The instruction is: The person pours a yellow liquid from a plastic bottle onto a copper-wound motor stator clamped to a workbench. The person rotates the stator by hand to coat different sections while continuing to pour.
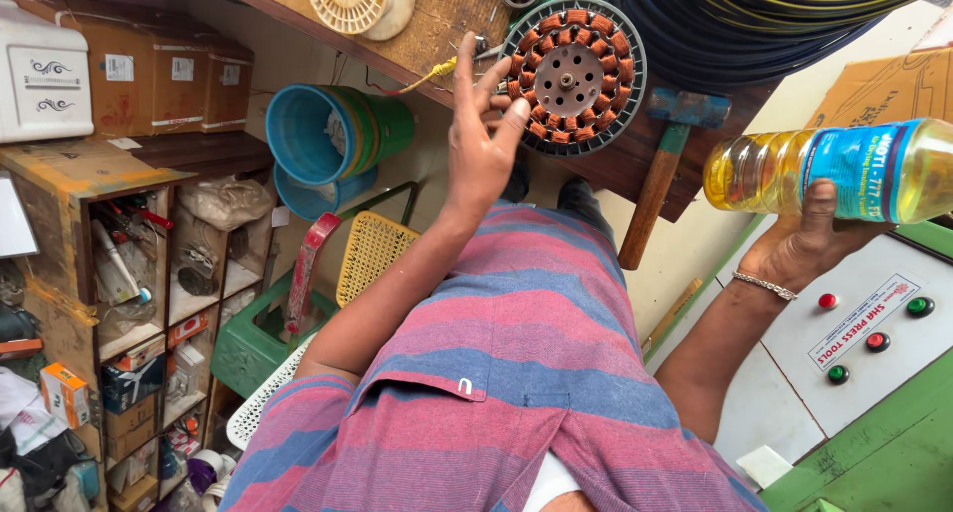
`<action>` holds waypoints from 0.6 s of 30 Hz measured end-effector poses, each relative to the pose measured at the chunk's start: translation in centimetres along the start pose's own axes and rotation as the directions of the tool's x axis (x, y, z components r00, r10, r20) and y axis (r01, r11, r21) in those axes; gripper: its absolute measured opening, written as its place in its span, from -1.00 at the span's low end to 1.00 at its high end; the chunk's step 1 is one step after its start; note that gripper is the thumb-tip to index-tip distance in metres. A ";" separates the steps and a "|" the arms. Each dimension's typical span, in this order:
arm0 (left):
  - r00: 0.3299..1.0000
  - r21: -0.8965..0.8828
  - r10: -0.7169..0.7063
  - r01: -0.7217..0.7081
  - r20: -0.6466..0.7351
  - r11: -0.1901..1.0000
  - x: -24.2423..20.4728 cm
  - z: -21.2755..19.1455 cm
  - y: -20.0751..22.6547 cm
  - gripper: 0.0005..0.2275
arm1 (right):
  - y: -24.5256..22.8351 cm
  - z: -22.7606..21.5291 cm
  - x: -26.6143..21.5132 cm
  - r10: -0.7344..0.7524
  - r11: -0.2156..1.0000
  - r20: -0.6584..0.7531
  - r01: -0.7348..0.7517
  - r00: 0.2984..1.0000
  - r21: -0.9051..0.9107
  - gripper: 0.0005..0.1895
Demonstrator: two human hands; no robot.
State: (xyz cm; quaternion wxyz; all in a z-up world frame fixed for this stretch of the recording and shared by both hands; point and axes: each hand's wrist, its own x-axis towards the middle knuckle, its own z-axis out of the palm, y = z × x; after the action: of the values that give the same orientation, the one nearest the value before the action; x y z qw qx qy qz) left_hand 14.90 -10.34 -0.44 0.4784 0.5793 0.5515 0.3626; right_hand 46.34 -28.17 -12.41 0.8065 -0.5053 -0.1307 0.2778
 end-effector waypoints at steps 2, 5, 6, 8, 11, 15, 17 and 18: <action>0.990 -0.208 -0.143 0.143 0.012 0.968 1.1 -0.5 -0.4 -0.29 | 0.5 -0.1 0.2 0.002 1.000 -0.002 -0.002 1.000 0.003 0.12; 0.947 -0.449 -0.308 0.314 0.088 0.837 2.6 -1.5 -0.9 -0.32 | 0.9 -0.3 0.5 -0.003 1.000 0.003 0.003 1.000 -0.009 0.12; 0.933 -0.524 -0.335 0.352 0.130 0.776 2.6 -2.0 -1.0 -0.33 | 1.0 -0.2 0.6 0.001 1.000 0.005 0.000 1.000 -0.014 0.11; 0.901 -0.654 -0.373 0.422 0.223 0.627 2.3 -2.6 -1.2 -0.35 | 0.9 0.0 0.6 0.011 1.000 0.006 -0.011 1.000 -0.026 0.12; 0.950 -0.433 -0.304 0.307 0.078 0.847 0.2 -2.3 -2.1 -0.33 | 0.5 0.1 0.8 0.028 0.999 -0.001 -0.028 1.000 -0.031 0.12; 0.966 -0.418 -0.260 0.240 0.009 0.876 0.6 -1.2 -4.8 -0.49 | 0.3 0.2 1.0 0.048 0.998 -0.012 -0.048 0.999 -0.038 0.12; 0.929 -0.601 -0.333 0.360 0.161 0.714 1.6 -0.3 -6.3 -0.61 | 0.4 0.1 1.2 0.043 0.998 0.009 -0.043 0.999 -0.049 0.09; 0.949 -0.557 -0.296 0.306 0.111 0.772 1.9 0.2 -7.0 -0.64 | 0.4 -0.1 1.3 0.037 0.998 0.026 -0.036 0.999 -0.056 0.08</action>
State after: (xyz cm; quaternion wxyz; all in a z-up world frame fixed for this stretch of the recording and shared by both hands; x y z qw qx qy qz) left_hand 13.31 -8.99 -7.37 0.6852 0.3181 0.4998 0.4238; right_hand 47.28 -27.37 -12.88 0.7850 -0.5261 -0.1400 0.2955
